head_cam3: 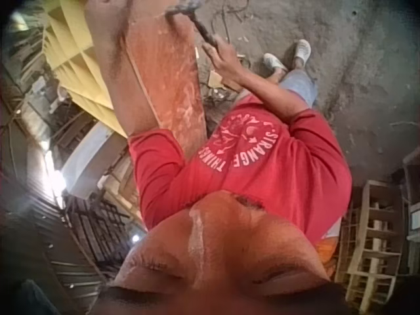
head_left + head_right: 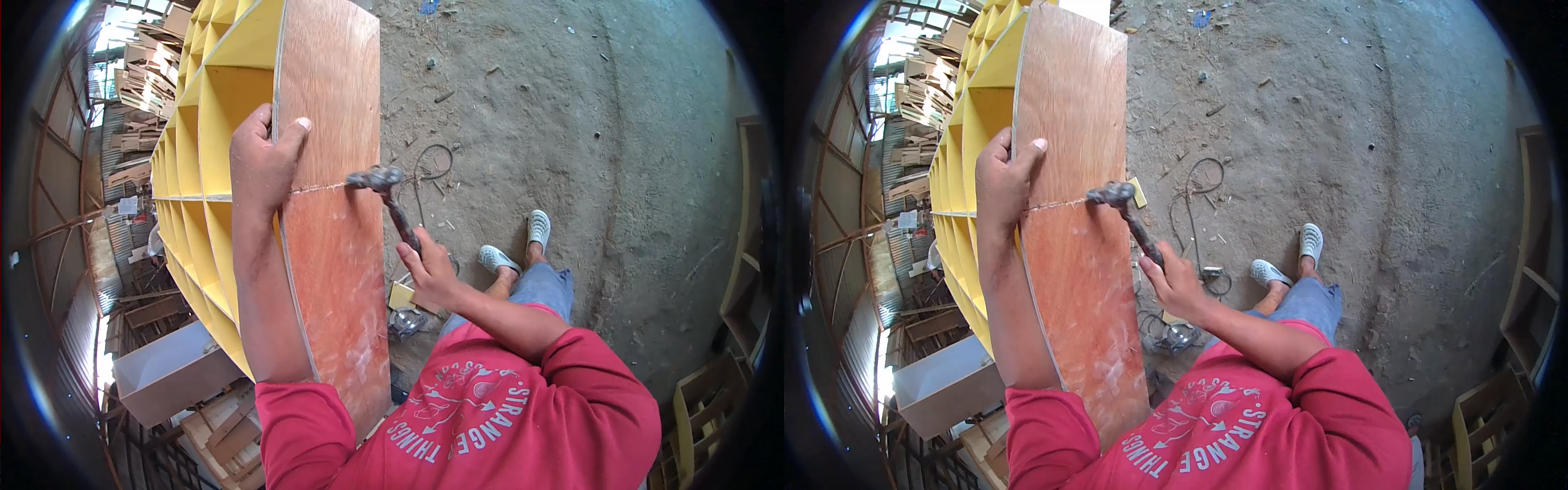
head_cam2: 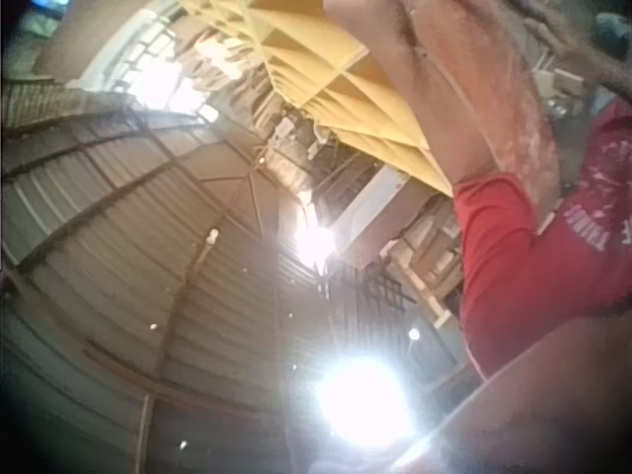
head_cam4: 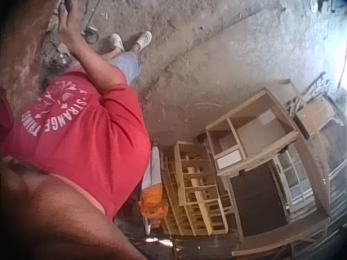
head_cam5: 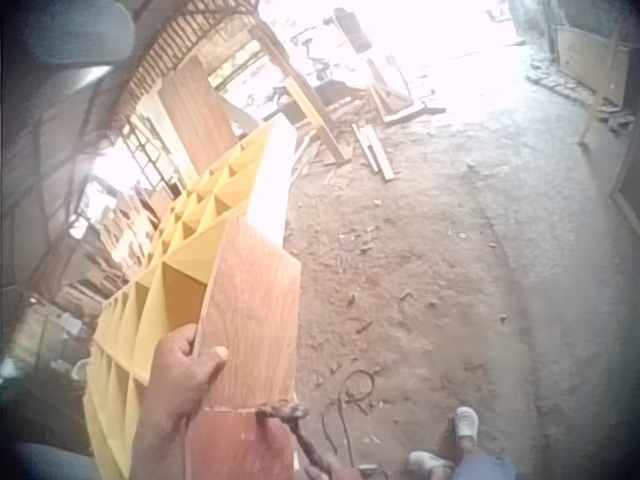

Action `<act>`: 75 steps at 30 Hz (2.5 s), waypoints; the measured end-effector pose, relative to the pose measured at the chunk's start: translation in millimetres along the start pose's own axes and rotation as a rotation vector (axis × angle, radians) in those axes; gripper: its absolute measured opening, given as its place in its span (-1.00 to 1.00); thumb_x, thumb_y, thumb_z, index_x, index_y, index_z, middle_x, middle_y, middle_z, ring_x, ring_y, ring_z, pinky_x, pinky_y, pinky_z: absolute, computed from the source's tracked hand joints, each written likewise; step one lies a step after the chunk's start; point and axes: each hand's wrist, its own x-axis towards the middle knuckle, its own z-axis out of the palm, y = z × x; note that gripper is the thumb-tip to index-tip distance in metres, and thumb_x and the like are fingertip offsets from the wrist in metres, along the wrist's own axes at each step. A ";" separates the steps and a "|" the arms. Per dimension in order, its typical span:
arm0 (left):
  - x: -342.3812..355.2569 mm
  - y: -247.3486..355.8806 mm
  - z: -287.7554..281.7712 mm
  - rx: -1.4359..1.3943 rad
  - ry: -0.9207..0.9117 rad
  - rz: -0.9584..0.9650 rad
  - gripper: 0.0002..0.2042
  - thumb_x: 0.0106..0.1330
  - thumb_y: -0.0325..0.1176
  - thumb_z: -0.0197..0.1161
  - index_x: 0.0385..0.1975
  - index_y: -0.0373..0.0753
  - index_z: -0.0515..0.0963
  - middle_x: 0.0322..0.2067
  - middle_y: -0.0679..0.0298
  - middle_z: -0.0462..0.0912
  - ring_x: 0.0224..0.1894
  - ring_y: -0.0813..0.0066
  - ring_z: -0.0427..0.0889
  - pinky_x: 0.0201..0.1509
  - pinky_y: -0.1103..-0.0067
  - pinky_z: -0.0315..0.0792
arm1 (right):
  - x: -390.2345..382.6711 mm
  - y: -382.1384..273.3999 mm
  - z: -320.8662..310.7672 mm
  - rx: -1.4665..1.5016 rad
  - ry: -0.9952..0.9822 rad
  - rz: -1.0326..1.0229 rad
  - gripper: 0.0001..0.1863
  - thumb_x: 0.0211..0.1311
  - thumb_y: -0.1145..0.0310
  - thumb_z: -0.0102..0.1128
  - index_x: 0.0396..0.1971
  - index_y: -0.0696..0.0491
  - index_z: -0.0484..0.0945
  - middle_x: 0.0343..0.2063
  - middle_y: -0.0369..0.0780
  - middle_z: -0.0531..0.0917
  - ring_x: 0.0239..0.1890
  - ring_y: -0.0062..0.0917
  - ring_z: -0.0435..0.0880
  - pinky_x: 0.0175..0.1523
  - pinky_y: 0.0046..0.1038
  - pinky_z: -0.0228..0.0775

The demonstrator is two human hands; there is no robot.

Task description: The person hammers nails into the wooden frame of a large yellow shelving unit using a hammer. The person hammers at various points along the edges of the plywood backing and sides to secure the structure.

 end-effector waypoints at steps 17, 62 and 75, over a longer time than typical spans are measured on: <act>-44.8 33.4 -6.6 -0.260 0.260 0.236 -0.65 0.42 -0.27 0.13 0.07 -0.38 0.48 -0.59 0.50 0.18 -0.55 0.77 0.14 -0.45 0.66 0.08 | 13.9 -55.8 -57.1 0.061 0.152 -0.177 -0.77 0.40 0.33 0.37 -0.21 0.10 0.49 -0.64 -0.38 0.46 -0.54 -0.75 0.38 -0.44 -0.52 0.23; -140.3 4.7 -26.1 -1.303 -0.482 -0.098 -0.64 0.52 -0.45 0.19 0.25 -0.40 0.42 -0.02 0.17 0.65 -0.10 0.60 0.63 -0.02 0.60 0.50 | 64.7 -208.6 -36.8 0.398 -0.241 -0.068 -0.42 0.08 0.57 0.58 0.02 0.08 0.39 -0.47 -0.22 0.68 -0.68 -0.69 0.52 -0.61 -0.62 0.32; -137.3 -5.3 -45.8 -0.595 0.060 0.186 -0.90 0.46 -0.39 0.34 -0.23 -0.26 0.59 -0.25 0.29 0.69 -0.38 0.74 0.46 -0.32 0.70 0.33 | 59.8 -179.8 -25.1 0.391 -0.198 -0.001 -0.45 0.21 0.49 0.49 0.10 0.07 0.34 -0.34 -0.17 0.71 -0.73 -0.70 0.45 -0.69 -0.61 0.25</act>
